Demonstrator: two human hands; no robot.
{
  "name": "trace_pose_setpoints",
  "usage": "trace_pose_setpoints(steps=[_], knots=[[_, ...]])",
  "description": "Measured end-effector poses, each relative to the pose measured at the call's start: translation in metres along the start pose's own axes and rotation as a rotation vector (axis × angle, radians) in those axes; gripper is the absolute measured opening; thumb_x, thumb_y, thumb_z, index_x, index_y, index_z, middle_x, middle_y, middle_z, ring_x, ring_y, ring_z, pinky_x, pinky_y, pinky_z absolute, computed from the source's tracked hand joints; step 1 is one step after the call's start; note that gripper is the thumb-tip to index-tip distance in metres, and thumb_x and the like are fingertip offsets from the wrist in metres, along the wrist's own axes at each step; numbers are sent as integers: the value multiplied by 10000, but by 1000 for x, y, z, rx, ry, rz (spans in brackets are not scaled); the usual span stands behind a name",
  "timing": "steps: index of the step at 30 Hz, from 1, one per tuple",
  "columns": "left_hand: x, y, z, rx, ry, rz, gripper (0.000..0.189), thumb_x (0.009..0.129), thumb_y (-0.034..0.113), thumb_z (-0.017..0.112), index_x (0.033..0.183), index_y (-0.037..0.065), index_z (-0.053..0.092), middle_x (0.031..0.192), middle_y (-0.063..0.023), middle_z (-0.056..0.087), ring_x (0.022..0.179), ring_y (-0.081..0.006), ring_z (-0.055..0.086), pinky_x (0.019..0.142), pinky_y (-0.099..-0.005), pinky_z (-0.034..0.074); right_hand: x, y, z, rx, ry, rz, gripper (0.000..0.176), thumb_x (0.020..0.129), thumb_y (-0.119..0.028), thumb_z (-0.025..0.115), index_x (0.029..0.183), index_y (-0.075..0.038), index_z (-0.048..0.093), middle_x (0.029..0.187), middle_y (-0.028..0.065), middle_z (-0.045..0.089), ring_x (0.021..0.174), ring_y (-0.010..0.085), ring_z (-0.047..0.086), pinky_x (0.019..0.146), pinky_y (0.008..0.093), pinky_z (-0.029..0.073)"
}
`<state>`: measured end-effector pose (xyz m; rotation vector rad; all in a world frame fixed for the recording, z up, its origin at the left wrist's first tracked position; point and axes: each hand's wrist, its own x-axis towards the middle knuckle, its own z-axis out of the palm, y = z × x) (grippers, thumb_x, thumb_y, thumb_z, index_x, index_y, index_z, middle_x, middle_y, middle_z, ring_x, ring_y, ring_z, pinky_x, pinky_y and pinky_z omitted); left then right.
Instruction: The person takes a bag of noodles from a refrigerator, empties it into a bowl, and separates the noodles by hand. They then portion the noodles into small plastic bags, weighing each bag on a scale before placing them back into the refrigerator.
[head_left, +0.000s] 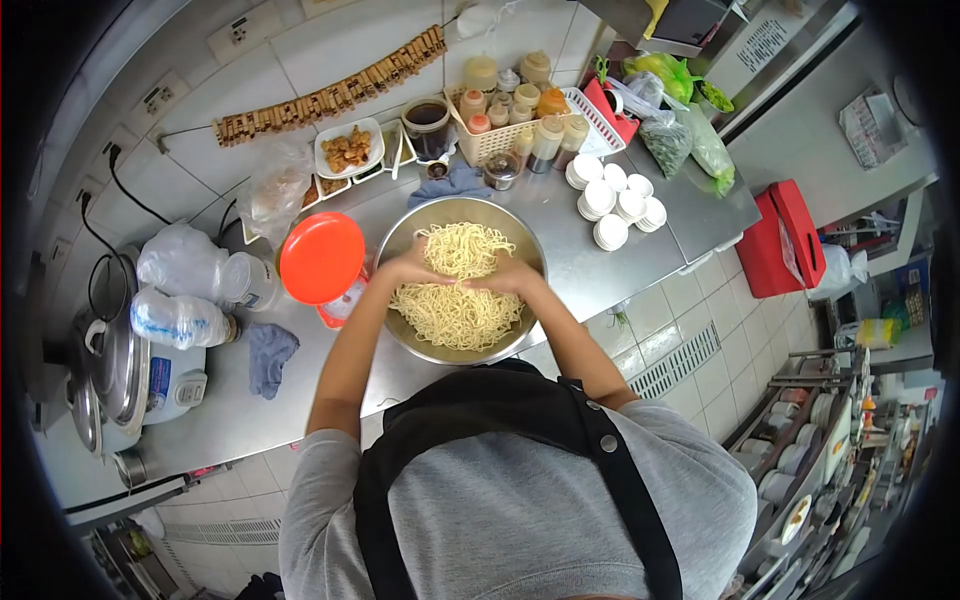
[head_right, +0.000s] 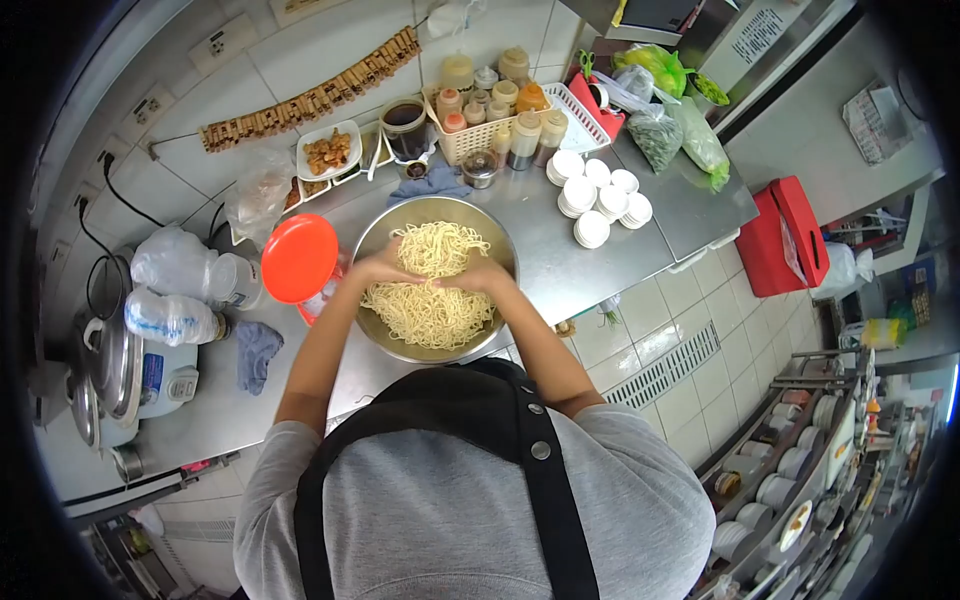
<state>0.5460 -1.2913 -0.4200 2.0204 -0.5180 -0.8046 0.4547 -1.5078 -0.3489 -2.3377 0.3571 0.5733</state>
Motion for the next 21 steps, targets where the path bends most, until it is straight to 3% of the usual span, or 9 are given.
trace_pose_setpoints(steps=[1, 3, 5, 6, 13, 15, 17, 19, 21], knots=[[-4, -3, 12, -1, 9, 1, 1084, 507, 320, 893, 1356, -4, 302, 1339, -158, 421, 1236, -230, 419, 1022, -326, 370, 15, 16, 25, 135, 31, -51, 747, 642, -195, 811, 1229, 56, 421, 1107, 200, 570, 996, 244, 586, 776, 317, 503], [-10, 6, 35, -509, 162, 232, 1081, 519, 143, 890, 1381, 6, 252, 1350, -118, 417, 1246, -213, 408, 1023, -341, 375, 30, 30, 47, 262, 66, -118, 852, 628, -142, 806, 1317, 46, 340, 1199, 198, 526, 1085, 248, 549, 863, 312, 481], [-23, 27, 39, -557, 168, 248, 1071, 524, 92, 879, 1385, 12, 249, 1349, -111, 419, 1246, -207, 409, 1025, -340, 372, 36, 38, 50, 930, -110, -254, 838, 600, -41, 781, 1316, 32, 351, 1227, 157, 522, 1132, 244, 516, 931, 316, 432], [-34, 43, 36, -608, 161, 254, 1063, 528, 41, 868, 1389, 17, 245, 1348, -104, 421, 1245, -201, 409, 1027, -340, 370, 31, 33, 44, 1032, -148, -254, 854, 578, 18, 769, 1317, -1, 340, 1207, 113, 527, 1121, 220, 516, 919, 319, 441], [-96, 136, -11, -590, 138, 461, 1018, 527, 18, 861, 1361, 62, 278, 1303, -66, 434, 1213, -155, 409, 1021, -318, 342, -72, -37, -61, 758, 47, -751, 876, 551, -83, 856, 1266, -51, 352, 1206, 71, 483, 1140, 163, 461, 961, 305, 395], [-101, 139, -17, -548, 187, 538, 912, 530, 53, 868, 1284, 70, 356, 1239, -36, 456, 1165, -145, 425, 981, -297, 361, -78, -32, -70, 829, 3, -724, 767, 589, -70, 832, 1229, -43, 410, 1170, 51, 499, 1102, 149, 473, 953, 306, 393], [-100, 135, -22, -439, 43, 517, 761, 546, 98, 870, 1175, 78, 442, 1195, -21, 469, 1133, -146, 437, 948, -284, 374, -68, -18, -74, 564, -150, -730, 616, 656, 14, 761, 1200, -34, 476, 1177, 26, 507, 1151, 149, 446, 985, 309, 359], [-97, 128, -18, -257, 40, 510, 623, 577, 138, 860, 1078, 77, 495, 1130, -24, 510, 1073, -160, 488, 915, -289, 401, -61, -13, -66, 700, -195, -643, 474, 682, 34, 729, 1112, -36, 541, 1102, 7, 537, 1092, 136, 472, 945, 291, 379], [-99, 115, -15, -155, -69, 189, 566, 613, 159, 841, 1066, 78, 510, 1064, -34, 551, 1021, -196, 538, 886, -309, 431, -44, 1, -61, 494, -302, -496, 398, 713, -113, 734, 1067, -38, 566, 1034, 43, 566, 980, 155, 524, 870, 284, 423]])
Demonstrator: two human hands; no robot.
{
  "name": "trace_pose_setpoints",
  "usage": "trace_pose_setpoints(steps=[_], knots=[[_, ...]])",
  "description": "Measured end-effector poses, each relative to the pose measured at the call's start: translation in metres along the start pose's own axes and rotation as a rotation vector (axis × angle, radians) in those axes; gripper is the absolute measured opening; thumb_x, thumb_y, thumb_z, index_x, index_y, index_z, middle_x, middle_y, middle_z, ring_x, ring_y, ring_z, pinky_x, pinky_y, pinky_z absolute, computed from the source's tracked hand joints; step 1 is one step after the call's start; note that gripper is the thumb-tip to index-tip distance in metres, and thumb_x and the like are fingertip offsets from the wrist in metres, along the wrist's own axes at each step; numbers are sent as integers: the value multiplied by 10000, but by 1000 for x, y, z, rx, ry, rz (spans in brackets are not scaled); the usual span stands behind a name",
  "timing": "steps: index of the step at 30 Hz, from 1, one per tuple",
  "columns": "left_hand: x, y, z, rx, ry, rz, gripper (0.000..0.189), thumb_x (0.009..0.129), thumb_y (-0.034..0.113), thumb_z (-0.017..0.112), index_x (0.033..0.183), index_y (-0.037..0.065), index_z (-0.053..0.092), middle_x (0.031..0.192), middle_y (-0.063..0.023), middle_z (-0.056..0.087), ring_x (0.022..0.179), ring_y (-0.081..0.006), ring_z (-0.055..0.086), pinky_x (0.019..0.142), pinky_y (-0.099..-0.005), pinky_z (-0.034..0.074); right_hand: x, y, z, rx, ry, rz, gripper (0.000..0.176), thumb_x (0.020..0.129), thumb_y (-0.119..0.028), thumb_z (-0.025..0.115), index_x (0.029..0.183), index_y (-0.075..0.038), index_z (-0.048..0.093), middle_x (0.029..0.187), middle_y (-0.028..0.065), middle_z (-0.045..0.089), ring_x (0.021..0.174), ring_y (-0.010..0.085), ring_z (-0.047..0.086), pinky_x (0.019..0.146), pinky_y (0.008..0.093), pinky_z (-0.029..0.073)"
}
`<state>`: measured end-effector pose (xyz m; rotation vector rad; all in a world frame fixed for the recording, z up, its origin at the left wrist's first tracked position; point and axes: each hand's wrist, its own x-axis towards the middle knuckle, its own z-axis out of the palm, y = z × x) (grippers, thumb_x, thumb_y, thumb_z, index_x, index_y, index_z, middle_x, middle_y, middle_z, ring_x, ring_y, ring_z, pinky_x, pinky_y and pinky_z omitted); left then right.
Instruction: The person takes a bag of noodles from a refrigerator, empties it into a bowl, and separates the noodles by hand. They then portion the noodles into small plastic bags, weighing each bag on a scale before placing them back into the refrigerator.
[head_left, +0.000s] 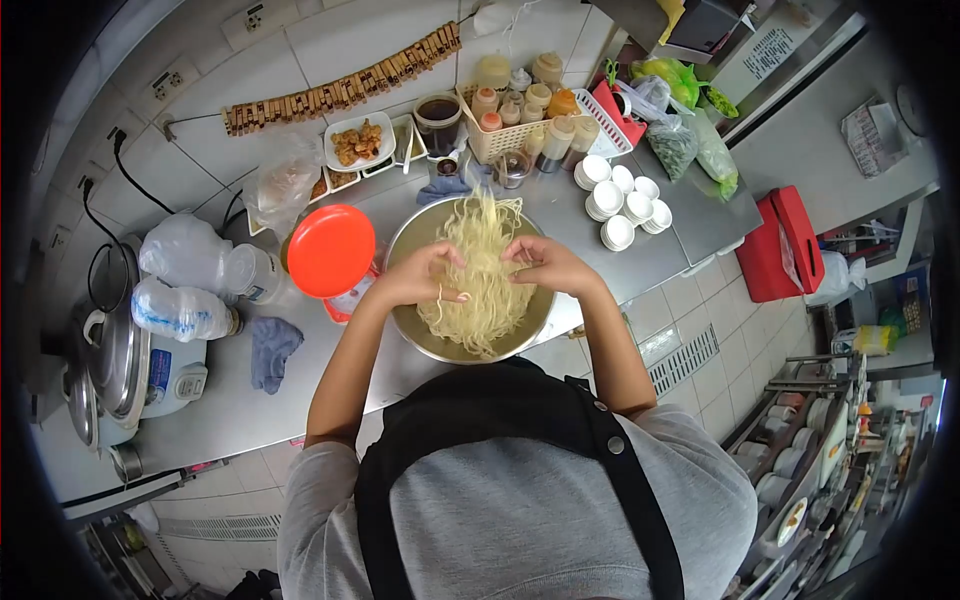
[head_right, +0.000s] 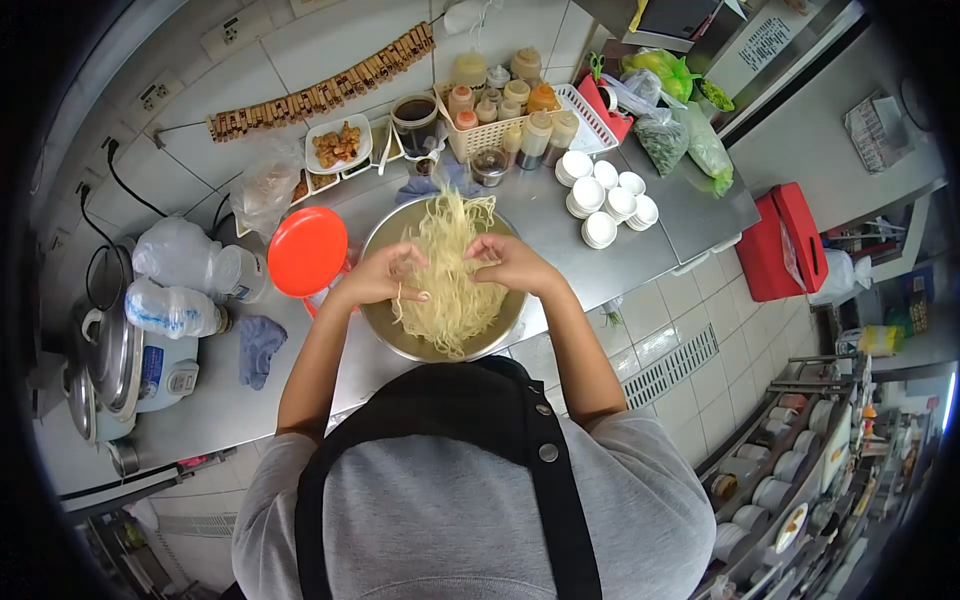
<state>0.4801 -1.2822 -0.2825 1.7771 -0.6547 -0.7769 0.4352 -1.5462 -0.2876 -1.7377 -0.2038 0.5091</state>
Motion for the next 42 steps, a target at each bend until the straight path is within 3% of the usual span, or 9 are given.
trace_pose_setpoints(steps=[4, 7, 16, 22, 24, 30, 34, 38, 42], knots=[[2, -35, -5, 286, 58, -431, 899, 508, 306, 895, 1220, 9, 434, 1250, -195, 487, 1202, -295, 449, 1012, -364, 368, 4, -17, 11, -95, 248, 679, 559, 751, -129, 721, 1238, -48, 458, 1144, 89, 569, 1055, 185, 553, 851, 316, 481], [10, -65, 8, 329, 203, -323, 1155, 425, 311, 918, 1318, -65, 291, 1304, -255, 442, 1229, -326, 438, 1045, -372, 330, 19, 14, 36, -13, 344, 735, 621, 754, -105, 716, 1283, -45, 395, 1156, 117, 572, 1051, 220, 570, 823, 337, 504], [29, -65, 27, -114, 262, -5, 1302, 416, 235, 929, 1408, 35, 110, 1377, -196, 348, 1270, -290, 378, 1061, -360, 307, 36, 64, 53, 462, 354, 223, 586, 726, 38, 672, 1258, 25, 427, 1134, 138, 590, 1009, 207, 595, 841, 331, 499], [8, 11, 0, -1, 407, 343, 1151, 470, 189, 905, 1377, 72, 207, 1350, -139, 376, 1233, -251, 410, 1030, -342, 337, 7, -33, 51, 264, 474, -121, 628, 658, -15, 756, 1210, 47, 464, 1133, 114, 598, 1027, 189, 582, 894, 316, 464], [8, 12, -5, -374, 343, 323, 941, 535, 109, 860, 1312, 42, 335, 1279, -94, 455, 1166, -200, 460, 980, -313, 381, 4, -30, 43, 177, 482, -103, 623, 642, -54, 781, 1190, 28, 495, 1119, 102, 605, 1012, 177, 584, 895, 316, 457], [10, -25, -13, 86, 274, 241, 470, 543, 26, 693, 1002, 17, 589, 1047, -97, 583, 1011, -207, 541, 879, -303, 420, 10, -21, 32, -234, 302, -392, 495, 646, -135, 753, 1101, -26, 592, 1035, 140, 623, 961, 241, 590, 883, 335, 445], [-10, -23, -13, 410, -23, -135, 455, 515, 170, 766, 908, 20, 593, 1017, -150, 577, 1003, -282, 546, 867, -324, 429, 8, 5, 12, -443, -72, 144, 513, 695, -248, 755, 1149, -78, 586, 1060, 145, 614, 1042, 246, 557, 931, 338, 410], [-10, -54, -11, 452, 50, -352, 954, 461, 331, 879, 1245, 4, 445, 1202, -232, 514, 1144, -311, 511, 961, -356, 404, 18, 2, 12, -259, 117, 692, 721, 658, -258, 783, 1293, -126, 468, 1105, 152, 603, 1080, 235, 544, 937, 329, 417], [15, -109, 15, 367, 238, -256, 1225, 422, 322, 903, 1385, -25, 230, 1298, -248, 441, 1223, -308, 444, 1026, -348, 353, 42, 84, 37, -102, 220, 584, 836, 617, -159, 791, 1345, -91, 387, 1140, 173, 582, 1082, 228, 544, 906, 311, 442]])
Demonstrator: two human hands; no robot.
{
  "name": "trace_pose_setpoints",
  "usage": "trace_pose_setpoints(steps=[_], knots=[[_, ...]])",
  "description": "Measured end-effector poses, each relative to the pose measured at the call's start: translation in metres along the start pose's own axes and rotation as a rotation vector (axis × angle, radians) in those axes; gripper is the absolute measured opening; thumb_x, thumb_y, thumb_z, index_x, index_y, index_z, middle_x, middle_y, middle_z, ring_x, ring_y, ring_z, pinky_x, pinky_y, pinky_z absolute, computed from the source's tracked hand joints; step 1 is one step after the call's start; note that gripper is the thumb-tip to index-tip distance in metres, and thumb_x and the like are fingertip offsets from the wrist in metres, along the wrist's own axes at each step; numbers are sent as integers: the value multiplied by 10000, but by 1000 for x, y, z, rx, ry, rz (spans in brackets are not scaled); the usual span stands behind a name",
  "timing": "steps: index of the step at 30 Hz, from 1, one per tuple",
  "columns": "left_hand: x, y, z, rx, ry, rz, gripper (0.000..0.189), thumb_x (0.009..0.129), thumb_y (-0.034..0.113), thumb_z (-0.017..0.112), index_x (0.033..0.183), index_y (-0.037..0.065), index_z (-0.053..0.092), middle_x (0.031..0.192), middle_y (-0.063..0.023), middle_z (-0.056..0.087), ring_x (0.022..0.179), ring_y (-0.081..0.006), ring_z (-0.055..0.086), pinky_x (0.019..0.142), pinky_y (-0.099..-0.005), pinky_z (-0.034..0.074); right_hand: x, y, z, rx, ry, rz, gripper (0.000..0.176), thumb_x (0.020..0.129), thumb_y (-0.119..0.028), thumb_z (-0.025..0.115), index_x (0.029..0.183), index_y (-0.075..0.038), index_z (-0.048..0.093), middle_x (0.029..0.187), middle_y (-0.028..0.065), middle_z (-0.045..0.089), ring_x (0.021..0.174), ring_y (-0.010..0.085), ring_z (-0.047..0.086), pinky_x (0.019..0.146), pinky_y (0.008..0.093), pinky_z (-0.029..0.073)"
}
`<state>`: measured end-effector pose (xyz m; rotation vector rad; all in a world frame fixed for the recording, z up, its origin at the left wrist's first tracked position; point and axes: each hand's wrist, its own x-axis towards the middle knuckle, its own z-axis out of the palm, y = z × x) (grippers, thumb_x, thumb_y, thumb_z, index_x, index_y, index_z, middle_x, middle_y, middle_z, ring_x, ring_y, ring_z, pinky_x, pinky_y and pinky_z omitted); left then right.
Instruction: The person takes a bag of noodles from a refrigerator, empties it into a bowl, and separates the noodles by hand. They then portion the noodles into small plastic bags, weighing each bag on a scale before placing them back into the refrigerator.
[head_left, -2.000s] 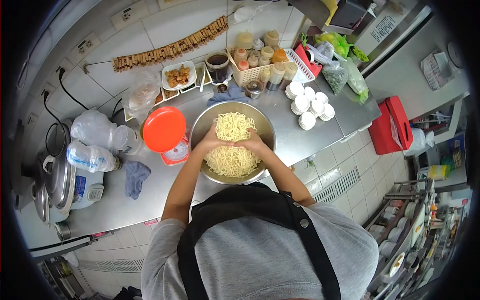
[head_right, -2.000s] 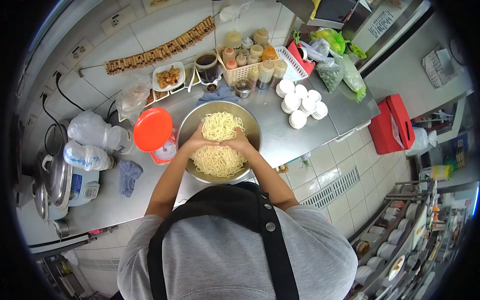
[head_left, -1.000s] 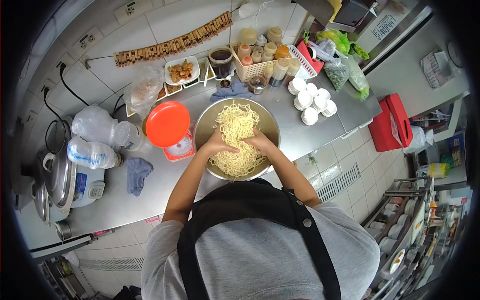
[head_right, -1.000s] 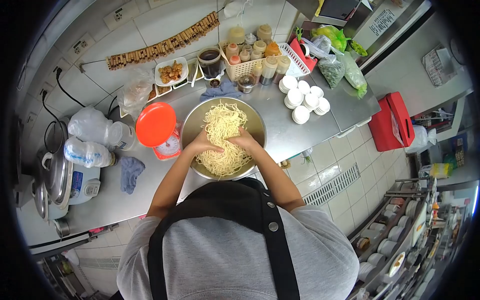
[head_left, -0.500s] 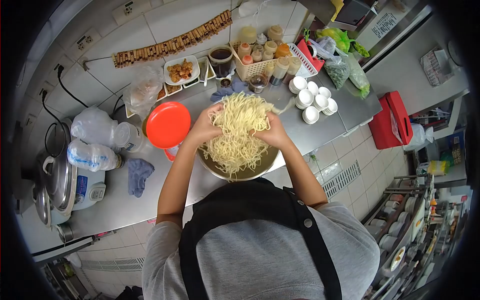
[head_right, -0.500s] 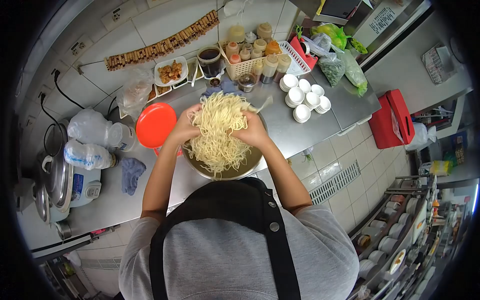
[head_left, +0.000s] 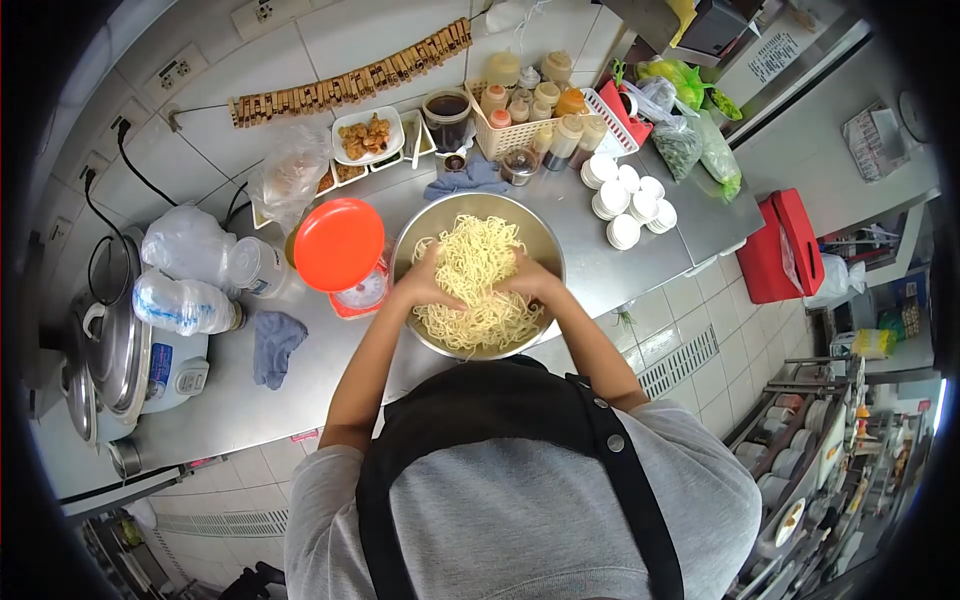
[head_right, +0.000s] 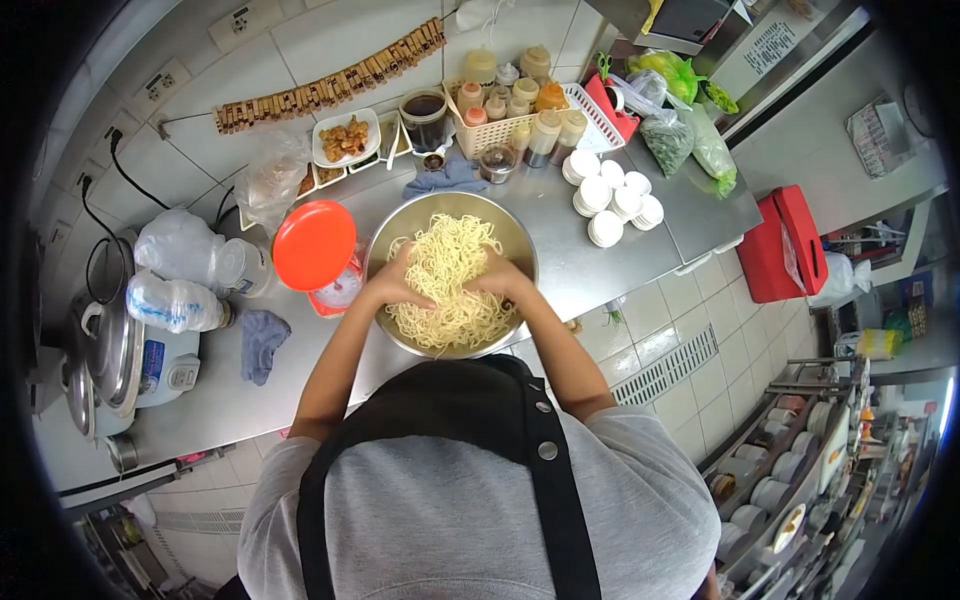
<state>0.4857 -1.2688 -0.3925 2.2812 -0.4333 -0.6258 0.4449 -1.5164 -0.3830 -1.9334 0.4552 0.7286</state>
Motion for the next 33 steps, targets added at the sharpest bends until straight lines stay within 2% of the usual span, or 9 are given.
trace_pose_setpoints(steps=[2, 10, 15, 18, 20, 22, 24, 25, 33], knots=[[19, -17, 27, -215, 22, 202, 1410, 371, 310, 920, 1417, -64, 51, 1362, -239, 394, 1267, -309, 402, 1054, -337, 323, 5, 1, 13, 126, -15, -271, 865, 578, -81, 772, 1343, -26, 369, 1175, 184, 556, 1079, 227, 544, 890, 295, 449], [-7, 49, -22, -740, 0, 242, 850, 524, 2, 816, 1279, 24, 425, 1197, -62, 553, 1125, -171, 518, 970, -302, 407, -53, -53, -3, 93, 168, -501, 873, 557, -104, 781, 1325, -5, 378, 1163, 143, 565, 1067, 221, 544, 932, 291, 412], [-20, 68, -54, -317, 107, 422, 308, 682, 77, 763, 938, 15, 602, 974, -34, 600, 848, -102, 550, 786, -289, 455, -62, -49, -27, -351, 136, -652, 727, 553, -287, 834, 1166, -60, 516, 1152, 169, 560, 1031, 286, 551, 908, 335, 418], [-23, 60, -49, -329, -7, 147, 362, 642, 152, 787, 926, 0, 623, 909, -97, 623, 855, -187, 592, 818, -302, 440, -48, -60, -46, -585, -117, -534, 622, 600, -386, 806, 1108, -99, 589, 1211, 185, 530, 1010, 307, 529, 889, 343, 409], [-22, 46, -35, -172, 54, 252, 379, 649, 123, 767, 986, 33, 618, 929, -122, 640, 862, -223, 608, 815, -316, 451, -22, -65, -47, -698, -347, -89, 622, 611, -402, 797, 1121, -104, 600, 1277, 194, 488, 1091, 334, 494, 914, 385, 385], [-32, 54, -27, -97, 176, 262, 395, 684, 55, 714, 1055, 25, 582, 951, -128, 639, 904, -237, 613, 806, -345, 466, -23, -57, -30, -646, -46, -202, 604, 638, -370, 782, 1151, -111, 594, 1249, 195, 517, 1114, 322, 507, 906, 407, 399], [-38, 70, -30, -148, 174, 246, 472, 665, 60, 716, 1113, 41, 568, 979, -151, 637, 943, -296, 606, 811, -363, 464, -9, -46, -9, -589, 321, -986, 588, 624, -381, 772, 1110, -89, 615, 1153, 199, 587, 1053, 316, 561, 889, 395, 439], [-35, 71, -31, -128, 244, 288, 484, 655, 65, 720, 1114, 47, 569, 980, -147, 628, 940, -300, 602, 808, -370, 465, 2, -43, 5, -471, 234, -1065, 518, 654, -297, 741, 1110, -86, 614, 1137, 180, 596, 1055, 304, 565, 877, 389, 455], [-59, 79, -62, 139, 488, 297, 450, 641, 77, 720, 1072, 69, 591, 954, -115, 598, 889, -298, 594, 758, -390, 476, -43, -89, -9, -405, 125, -899, 312, 703, -107, 627, 1011, -58, 628, 853, 126, 655, 746, 273, 623, 712, 341, 491]])
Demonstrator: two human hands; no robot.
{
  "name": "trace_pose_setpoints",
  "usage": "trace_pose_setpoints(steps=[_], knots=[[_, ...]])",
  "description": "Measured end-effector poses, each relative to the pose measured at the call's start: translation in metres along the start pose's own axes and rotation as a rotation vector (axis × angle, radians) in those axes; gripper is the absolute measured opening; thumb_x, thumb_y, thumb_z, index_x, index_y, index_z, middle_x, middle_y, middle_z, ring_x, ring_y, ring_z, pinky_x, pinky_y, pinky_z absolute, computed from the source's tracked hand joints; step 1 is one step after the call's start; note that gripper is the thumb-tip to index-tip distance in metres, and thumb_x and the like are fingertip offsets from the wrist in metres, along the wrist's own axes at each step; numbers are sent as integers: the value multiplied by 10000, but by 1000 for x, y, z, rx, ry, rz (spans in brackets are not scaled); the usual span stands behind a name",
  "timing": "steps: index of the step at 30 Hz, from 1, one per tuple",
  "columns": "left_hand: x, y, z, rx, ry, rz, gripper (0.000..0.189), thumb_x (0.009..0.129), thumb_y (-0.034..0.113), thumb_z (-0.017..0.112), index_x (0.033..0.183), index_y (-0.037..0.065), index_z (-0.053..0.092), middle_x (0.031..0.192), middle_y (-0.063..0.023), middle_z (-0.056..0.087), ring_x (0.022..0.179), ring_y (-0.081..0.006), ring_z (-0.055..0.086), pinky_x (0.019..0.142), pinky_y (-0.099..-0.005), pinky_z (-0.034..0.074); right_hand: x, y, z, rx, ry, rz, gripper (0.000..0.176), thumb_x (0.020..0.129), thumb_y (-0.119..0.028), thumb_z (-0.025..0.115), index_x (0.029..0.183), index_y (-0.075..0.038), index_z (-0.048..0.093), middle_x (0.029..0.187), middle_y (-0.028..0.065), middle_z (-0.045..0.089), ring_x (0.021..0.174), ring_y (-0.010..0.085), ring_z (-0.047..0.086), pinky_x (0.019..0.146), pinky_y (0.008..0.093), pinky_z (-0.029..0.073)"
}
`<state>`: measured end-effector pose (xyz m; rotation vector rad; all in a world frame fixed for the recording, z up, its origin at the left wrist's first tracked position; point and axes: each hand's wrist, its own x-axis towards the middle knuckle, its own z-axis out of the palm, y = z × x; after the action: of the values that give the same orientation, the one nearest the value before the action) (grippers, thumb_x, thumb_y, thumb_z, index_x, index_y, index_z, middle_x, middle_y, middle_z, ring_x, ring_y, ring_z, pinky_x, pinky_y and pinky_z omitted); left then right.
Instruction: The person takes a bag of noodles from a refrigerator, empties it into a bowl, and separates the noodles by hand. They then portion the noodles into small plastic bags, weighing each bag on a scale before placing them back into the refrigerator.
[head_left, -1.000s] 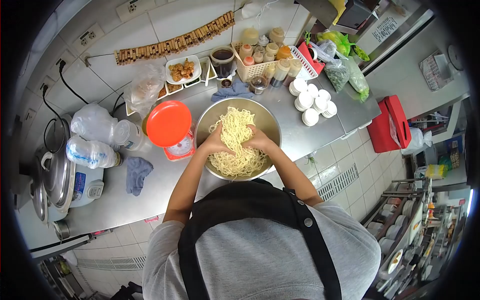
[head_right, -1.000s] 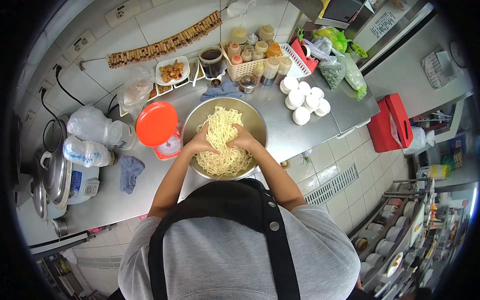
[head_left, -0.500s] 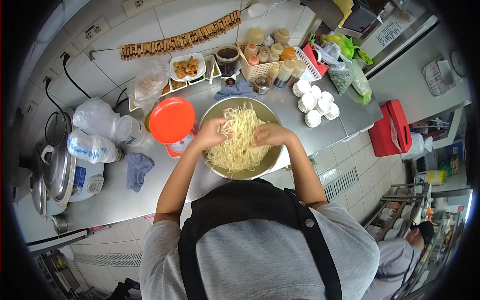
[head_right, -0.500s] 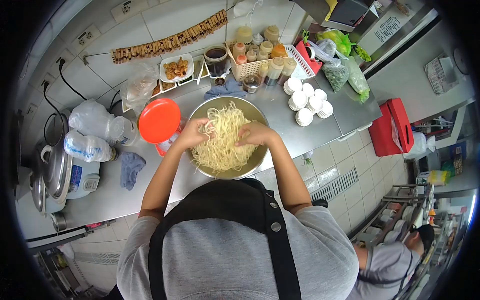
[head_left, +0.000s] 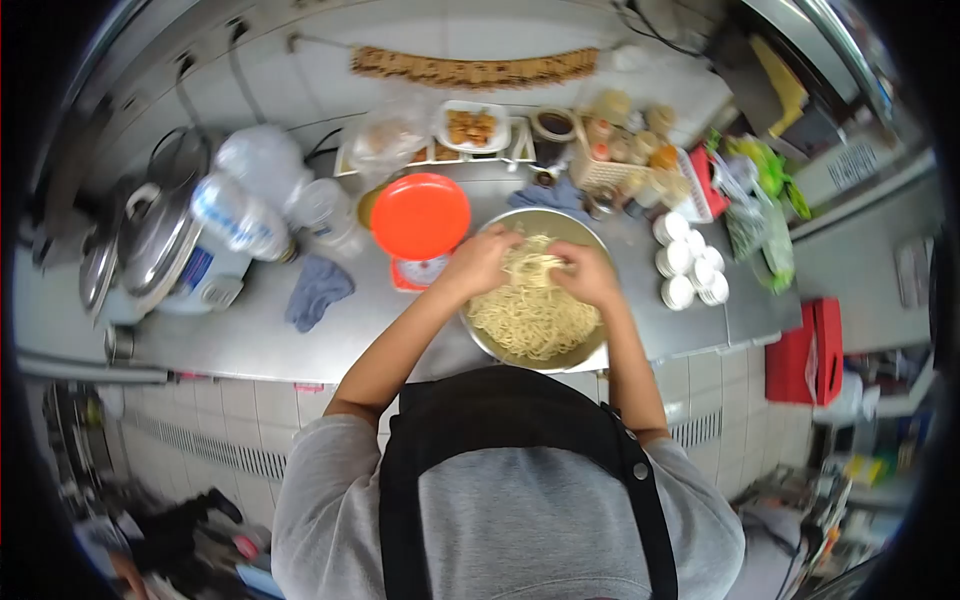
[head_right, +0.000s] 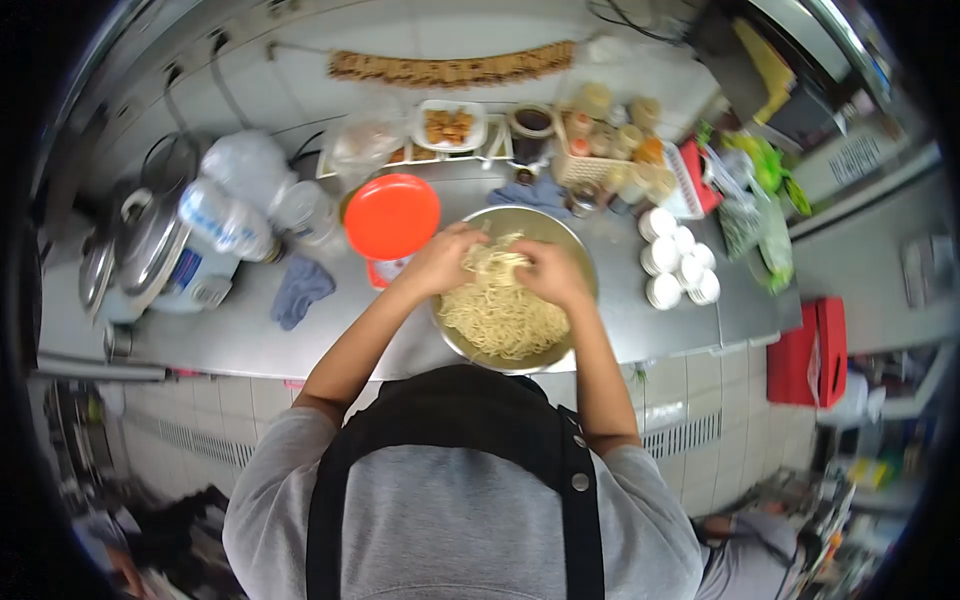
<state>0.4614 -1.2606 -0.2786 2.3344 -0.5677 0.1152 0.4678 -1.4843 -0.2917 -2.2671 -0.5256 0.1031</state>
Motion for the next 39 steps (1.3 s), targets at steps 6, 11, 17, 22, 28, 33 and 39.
trace_pose_setpoints(steps=[6, 11, 17, 22, 28, 33, 39], knots=[[-4, -10, -6, -193, -348, -271, 300, 677, 94, 689, 964, 65, 608, 1117, -138, 569, 998, -304, 564, 841, -394, 468, -9, 11, -13, -34, 10, -75, 348, 690, -92, 657, 1037, -76, 630, 966, 143, 642, 902, 296, 619, 802, 344, 476], [-27, -46, -83, 292, 473, 18, 363, 686, 114, 696, 1040, 89, 618, 1160, -168, 553, 1100, -337, 493, 928, -415, 404, -24, -4, -22, -123, -104, 5, 436, 710, -117, 694, 1132, -84, 590, 1117, 185, 575, 1055, 354, 543, 907, 374, 431], [-60, -166, -259, 955, 1250, -883, 662, 671, 450, 735, 1147, 28, 553, 1060, -217, 571, 1029, -367, 517, 895, -457, 406, -44, 5, -21, -77, -29, 81, 389, 755, -142, 687, 1128, -79, 593, 1097, 171, 589, 1007, 335, 568, 879, 366, 448], [-90, -239, -312, 749, 918, -965, 479, 749, 426, 663, 1088, 92, 613, 1063, -209, 603, 1035, -378, 559, 834, -472, 458, -44, -9, -15, 49, -84, 97, 362, 774, -120, 671, 1123, -58, 594, 1064, 151, 605, 938, 287, 595, 829, 348, 469], [-69, -195, -336, 691, 1080, -800, 250, 829, 363, 581, 941, 162, 679, 893, -156, 662, 887, -364, 624, 743, -442, 497, -36, -22, -12, 108, 2, -19, 351, 775, -85, 659, 1120, -60, 599, 1056, 139, 606, 897, 260, 589, 824, 334, 468], [-65, -171, -373, 984, 1251, -516, 228, 796, 345, 629, 912, 159, 692, 866, -137, 669, 847, -355, 637, 719, -440, 503, -35, -19, -8, 90, 63, -19, 356, 768, -84, 663, 1118, -63, 601, 1062, 135, 600, 910, 259, 583, 833, 330, 463], [-73, -201, -360, 714, 832, -819, 238, 741, 339, 679, 864, 138, 713, 857, -158, 669, 866, -331, 642, 779, -408, 499, -37, -16, 7, 82, 10, -59, 359, 776, -96, 660, 1129, -75, 598, 1049, 130, 599, 919, 256, 587, 828, 326, 465]])
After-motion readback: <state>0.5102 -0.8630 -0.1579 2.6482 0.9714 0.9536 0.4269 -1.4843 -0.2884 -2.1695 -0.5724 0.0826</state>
